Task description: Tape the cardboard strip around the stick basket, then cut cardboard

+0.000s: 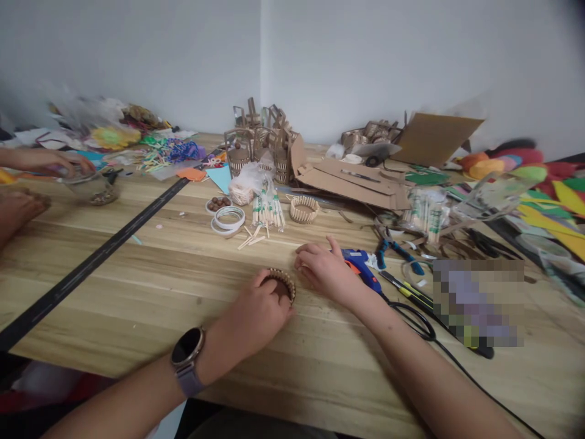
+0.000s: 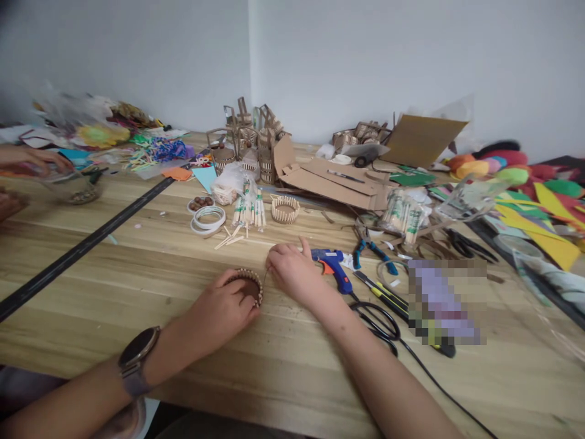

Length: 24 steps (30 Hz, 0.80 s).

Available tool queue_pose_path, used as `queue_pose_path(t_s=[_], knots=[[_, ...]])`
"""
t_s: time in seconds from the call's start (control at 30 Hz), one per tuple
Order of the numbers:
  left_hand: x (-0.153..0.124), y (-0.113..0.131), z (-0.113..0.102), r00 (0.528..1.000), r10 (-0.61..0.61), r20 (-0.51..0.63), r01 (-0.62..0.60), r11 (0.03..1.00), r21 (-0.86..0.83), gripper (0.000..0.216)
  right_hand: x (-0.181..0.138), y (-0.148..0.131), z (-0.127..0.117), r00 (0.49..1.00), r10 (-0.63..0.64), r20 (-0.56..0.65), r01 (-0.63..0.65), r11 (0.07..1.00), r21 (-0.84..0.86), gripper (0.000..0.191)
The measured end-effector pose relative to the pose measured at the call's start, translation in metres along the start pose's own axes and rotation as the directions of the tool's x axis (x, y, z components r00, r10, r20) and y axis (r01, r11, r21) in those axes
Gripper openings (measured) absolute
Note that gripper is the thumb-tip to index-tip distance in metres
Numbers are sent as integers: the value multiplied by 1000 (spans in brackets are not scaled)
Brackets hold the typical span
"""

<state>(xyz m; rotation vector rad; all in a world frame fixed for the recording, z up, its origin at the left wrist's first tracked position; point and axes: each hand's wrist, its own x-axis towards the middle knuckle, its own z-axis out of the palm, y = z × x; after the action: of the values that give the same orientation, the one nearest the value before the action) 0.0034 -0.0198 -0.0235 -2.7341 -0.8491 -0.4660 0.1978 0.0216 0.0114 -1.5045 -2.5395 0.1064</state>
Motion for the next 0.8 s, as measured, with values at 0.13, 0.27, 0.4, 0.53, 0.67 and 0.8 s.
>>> queue_pose_path(t_s=[0.13,0.27,0.4,0.53,0.67,0.8], knots=[[0,-8,-4,999,32,37,-29,998,-62,18,-12,2,-4,1000,-9,12,9,1000,20,19],[-5,-30,-7,995,71,72,-58,983,-172,15,-30,2,-12,996,-40,78,35,997,64,11],[-4,-38,-17,990,49,134,-24,982,-185,16,-41,-1,-14,991,-70,111,59,993,101,10],[4,-19,-17,988,-40,148,57,992,-116,26,-40,-3,-12,992,-60,112,50,995,90,10],[6,0,-1,997,-40,71,39,999,10,22,-41,0,-10,992,-23,127,8,993,115,8],[2,1,7,999,-40,34,40,999,-3,23,-42,6,-5,988,44,148,-77,971,225,14]])
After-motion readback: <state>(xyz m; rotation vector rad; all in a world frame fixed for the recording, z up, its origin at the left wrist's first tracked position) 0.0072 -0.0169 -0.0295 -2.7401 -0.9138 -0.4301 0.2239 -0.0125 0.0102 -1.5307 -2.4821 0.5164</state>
